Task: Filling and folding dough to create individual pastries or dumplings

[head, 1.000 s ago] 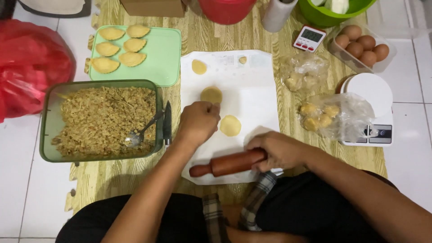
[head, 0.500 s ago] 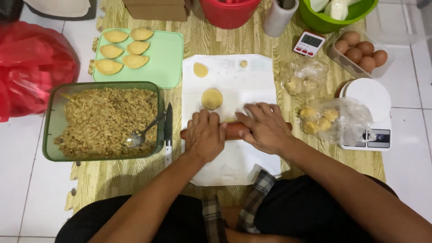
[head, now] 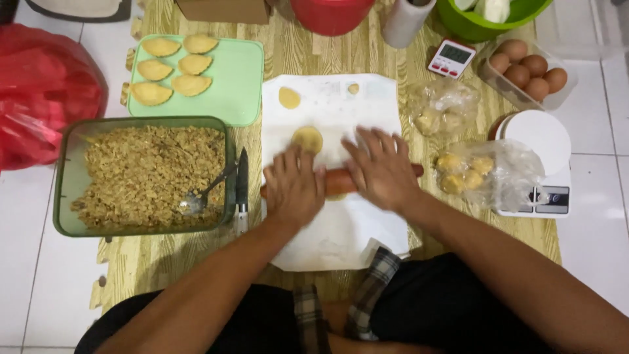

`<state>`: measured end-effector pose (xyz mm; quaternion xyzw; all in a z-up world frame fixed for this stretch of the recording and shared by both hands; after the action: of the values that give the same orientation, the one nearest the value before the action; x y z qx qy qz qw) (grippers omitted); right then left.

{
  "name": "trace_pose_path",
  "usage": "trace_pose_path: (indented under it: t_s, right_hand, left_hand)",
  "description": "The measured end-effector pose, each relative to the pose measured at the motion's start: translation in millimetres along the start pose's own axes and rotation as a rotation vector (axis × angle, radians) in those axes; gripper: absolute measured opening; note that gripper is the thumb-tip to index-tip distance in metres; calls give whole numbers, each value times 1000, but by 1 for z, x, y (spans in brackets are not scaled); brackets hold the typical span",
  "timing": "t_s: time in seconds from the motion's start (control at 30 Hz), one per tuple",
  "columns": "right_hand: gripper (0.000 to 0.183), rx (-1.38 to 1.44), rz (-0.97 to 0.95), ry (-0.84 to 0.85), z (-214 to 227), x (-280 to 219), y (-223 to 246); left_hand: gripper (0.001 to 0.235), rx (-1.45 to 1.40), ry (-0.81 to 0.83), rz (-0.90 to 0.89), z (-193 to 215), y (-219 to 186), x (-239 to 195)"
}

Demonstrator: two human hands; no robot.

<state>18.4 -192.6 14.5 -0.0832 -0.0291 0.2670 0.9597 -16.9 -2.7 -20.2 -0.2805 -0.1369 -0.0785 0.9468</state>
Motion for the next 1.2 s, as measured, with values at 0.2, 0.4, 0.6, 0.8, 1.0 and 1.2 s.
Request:
trace_pose_path:
  t_s: [0.2,0.4,0.6,0.8,1.0,1.2]
  right_hand:
    - [54,20,94,-9,3,-28,5]
    - [53,23,-80,66,-10,36,-10]
    - [54,69,-45,95,11,26,-3]
    - [63,70,107,100,15,-31,8]
    - [77,117,38,271,33,-68,16]
    - [28,407,-154,83,8,-27,-6]
  left_hand:
    - [47,-65,198,-14,22,-21,-33]
    - [51,0,127,188,-4,13,26]
    - [53,45,-4,53,4,1,11]
    - [66,-10,522,209,43,-42,-29]
    - [72,-333,533,648,54,-62,-46]
    - [56,-416,383,783,18,-9,-21]
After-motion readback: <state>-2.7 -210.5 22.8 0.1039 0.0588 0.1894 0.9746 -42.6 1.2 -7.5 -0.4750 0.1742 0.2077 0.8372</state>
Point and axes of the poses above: each hand's wrist, its own x-axis towards the middle knuckle, its own z-axis out of the back of the hand, y = z × x, the point moved 3 cm from there along x, towards the middle knuckle, and after that the axes turned 13 degrees about -x, right-handed, at the moved point
